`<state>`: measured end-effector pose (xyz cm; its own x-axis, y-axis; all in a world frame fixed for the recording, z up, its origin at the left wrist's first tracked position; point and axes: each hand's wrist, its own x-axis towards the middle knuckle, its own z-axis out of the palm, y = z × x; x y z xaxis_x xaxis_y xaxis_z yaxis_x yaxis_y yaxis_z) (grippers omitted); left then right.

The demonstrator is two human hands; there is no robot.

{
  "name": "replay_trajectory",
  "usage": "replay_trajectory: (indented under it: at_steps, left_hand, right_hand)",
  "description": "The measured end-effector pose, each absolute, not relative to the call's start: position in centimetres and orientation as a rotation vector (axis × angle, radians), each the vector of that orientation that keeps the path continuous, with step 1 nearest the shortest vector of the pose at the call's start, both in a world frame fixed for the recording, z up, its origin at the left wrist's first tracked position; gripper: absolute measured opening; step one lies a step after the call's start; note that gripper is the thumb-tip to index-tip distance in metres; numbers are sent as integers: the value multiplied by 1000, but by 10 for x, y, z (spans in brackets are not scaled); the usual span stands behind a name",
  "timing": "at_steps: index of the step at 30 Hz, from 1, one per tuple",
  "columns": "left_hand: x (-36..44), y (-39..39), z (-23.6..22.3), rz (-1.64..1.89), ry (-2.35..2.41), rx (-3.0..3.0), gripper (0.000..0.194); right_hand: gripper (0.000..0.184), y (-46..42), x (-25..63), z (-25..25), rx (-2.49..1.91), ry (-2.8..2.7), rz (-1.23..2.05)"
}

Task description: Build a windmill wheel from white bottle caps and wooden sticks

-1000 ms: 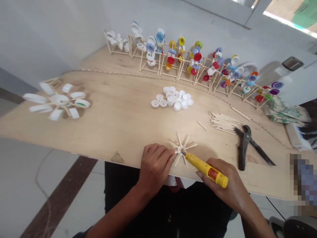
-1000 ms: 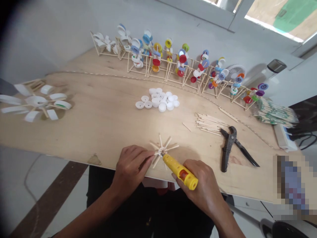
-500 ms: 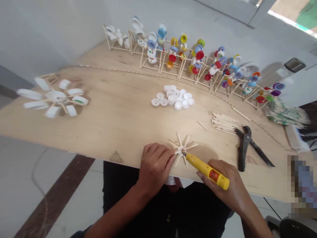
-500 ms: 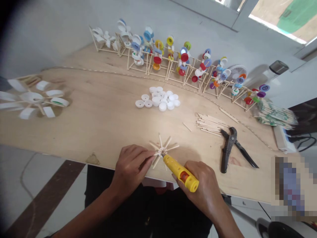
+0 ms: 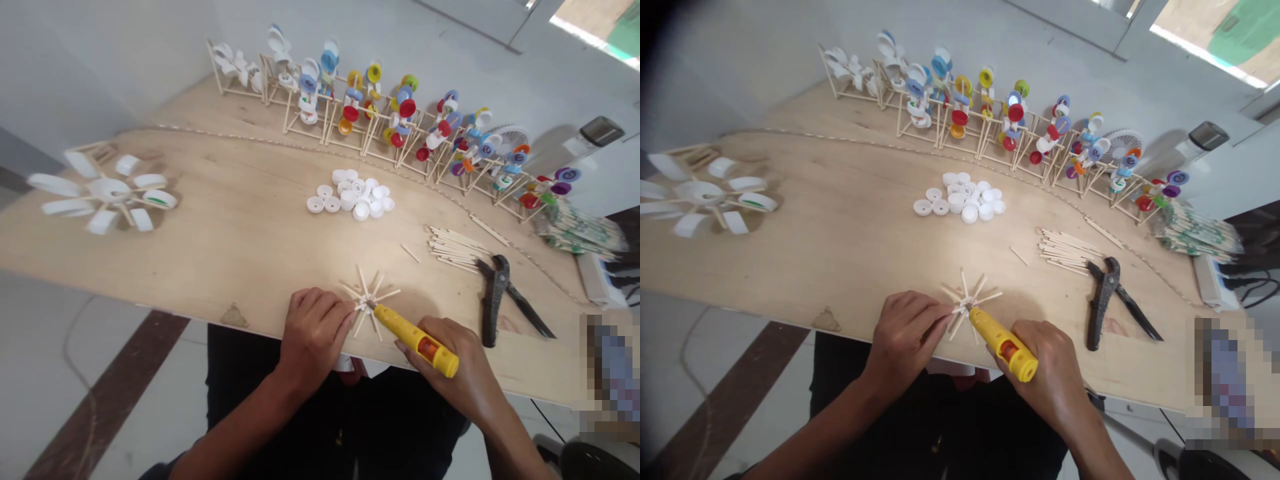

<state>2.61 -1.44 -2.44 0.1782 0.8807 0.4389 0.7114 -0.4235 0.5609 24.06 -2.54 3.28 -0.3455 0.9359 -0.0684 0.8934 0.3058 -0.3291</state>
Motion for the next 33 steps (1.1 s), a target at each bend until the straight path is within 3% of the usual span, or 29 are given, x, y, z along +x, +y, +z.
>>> replay_trajectory:
  at_steps: [23, 33]
  left_hand:
    - [27, -14, -25, 1064, 1554, 2225, 16]
    - [27, -14, -26, 1055, 1562, 2223, 16]
  right_hand:
    - [36, -25, 246, 36, -1735, -2450, 275]
    - [30, -29, 249, 38, -1706, -2472, 286]
